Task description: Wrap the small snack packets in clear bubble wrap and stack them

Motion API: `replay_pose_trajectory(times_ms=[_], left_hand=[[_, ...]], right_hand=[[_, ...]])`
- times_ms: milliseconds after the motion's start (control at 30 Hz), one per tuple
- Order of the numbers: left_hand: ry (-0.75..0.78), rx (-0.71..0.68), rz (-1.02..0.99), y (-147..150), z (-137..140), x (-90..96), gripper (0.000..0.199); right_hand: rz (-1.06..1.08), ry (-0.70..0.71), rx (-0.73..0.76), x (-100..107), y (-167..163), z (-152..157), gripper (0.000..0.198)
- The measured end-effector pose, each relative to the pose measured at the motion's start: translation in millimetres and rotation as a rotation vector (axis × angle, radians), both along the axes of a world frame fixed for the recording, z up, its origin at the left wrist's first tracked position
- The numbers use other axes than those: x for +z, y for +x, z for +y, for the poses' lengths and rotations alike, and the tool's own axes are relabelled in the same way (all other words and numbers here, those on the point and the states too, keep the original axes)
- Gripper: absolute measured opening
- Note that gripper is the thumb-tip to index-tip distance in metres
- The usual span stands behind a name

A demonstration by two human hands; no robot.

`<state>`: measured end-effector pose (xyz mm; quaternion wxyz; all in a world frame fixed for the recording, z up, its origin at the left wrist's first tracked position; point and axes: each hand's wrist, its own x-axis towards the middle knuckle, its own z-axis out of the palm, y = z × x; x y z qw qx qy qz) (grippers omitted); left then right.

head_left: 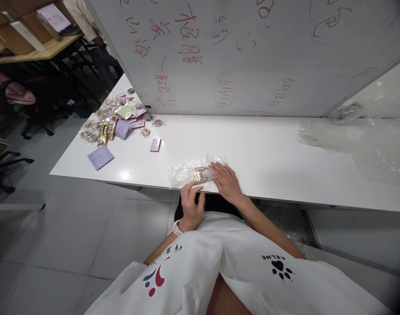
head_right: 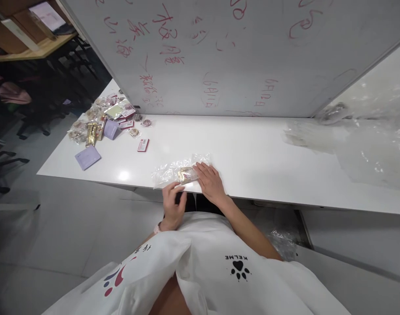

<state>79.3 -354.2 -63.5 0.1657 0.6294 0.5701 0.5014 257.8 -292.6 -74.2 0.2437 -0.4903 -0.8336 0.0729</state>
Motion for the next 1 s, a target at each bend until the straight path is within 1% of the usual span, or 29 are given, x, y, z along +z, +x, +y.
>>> replay_pose_trajectory(times_ms=[33, 67, 133, 167, 200, 233, 267, 333, 400, 467, 533, 600, 633, 667, 700, 767, 833, 900, 1000], left_hand=[[-0.100, 0.049, -0.178, -8.0, -5.5, 2.2, 0.015], [-0.225, 0.086, -0.381, -16.0, -7.3, 5.8, 0.018], [-0.481, 0.110, -0.817, -29.6, -3.4, 16.9, 0.029], [-0.578, 0.103, -1.009, -34.2, 0.2, 23.9, 0.032], [-0.646, 0.097, -1.161, -36.8, 3.4, 31.2, 0.032], [-0.689, 0.097, -1.264, -37.5, 5.5, 38.3, 0.030], [-0.704, 0.116, -1.326, -36.4, 6.2, 44.6, 0.026], [-0.681, 0.198, -1.369, -31.6, 4.3, 53.6, 0.024], [-0.635, 0.259, -1.373, -27.9, 3.5, 57.1, 0.026], [-0.635, 0.255, -1.365, -29.0, 9.6, 55.9, 0.018], [-0.700, 0.200, -1.304, -33.0, 22.9, 51.1, 0.006], [-0.742, 0.129, -1.131, -33.8, 38.7, 43.2, 0.012], [-0.715, 0.108, -1.002, -30.9, 45.6, 38.2, 0.015], [-0.647, 0.103, -0.851, -25.4, 51.2, 32.5, 0.018], [-0.546, 0.112, -0.688, -17.4, 55.6, 26.2, 0.021], [-0.296, 0.127, -0.370, 2.6, 60.7, 12.5, 0.022], [-0.072, 0.068, -0.107, 20.5, 62.7, -0.4, 0.023], [0.040, -0.048, 0.101, 28.5, 62.5, -9.5, 0.028], [0.063, -0.217, 0.356, 19.1, 57.9, -12.0, 0.037]], right_hand=[[-0.019, -0.008, -0.001, 0.7, -0.1, -0.3, 0.049], [-0.036, -0.019, 0.000, 1.5, -0.3, -0.5, 0.051], [-0.061, -0.037, 0.005, 2.7, -1.0, -0.5, 0.054], [-0.067, -0.043, 0.004, 3.1, -1.4, -0.6, 0.054], [-0.071, -0.047, 0.001, 3.4, -1.8, -0.9, 0.053], [-0.072, -0.049, -0.003, 3.6, -2.3, -1.3, 0.052], [-0.071, -0.049, -0.010, 3.7, -2.7, -1.8, 0.052], [-0.064, -0.049, -0.022, 3.8, -3.6, -2.9, 0.050], [-0.057, -0.048, -0.028, 3.9, -4.0, -3.8, 0.050], [-0.049, -0.044, -0.030, 4.5, -4.0, -4.1, 0.050], [-0.043, -0.043, -0.029, 5.3, -3.7, -4.1, 0.049], [-0.036, -0.045, -0.027, 6.1, -3.6, -4.1, 0.048], [-0.034, -0.046, -0.026, 6.2, -3.6, -4.1, 0.048], [-0.031, -0.045, -0.024, 6.1, -3.8, -4.0, 0.047], [-0.028, -0.041, -0.025, 5.8, -4.2, -3.9, 0.047], [-0.022, -0.037, -0.032, 4.2, -5.3, -2.9, 0.043], [-0.016, -0.038, -0.042, 2.0, -6.4, -1.2, 0.039], [0.002, -0.039, -0.049, -0.1, -6.5, 0.4, 0.037], [0.072, -0.023, -0.031, -0.9, -1.0, -0.9, 0.033]])
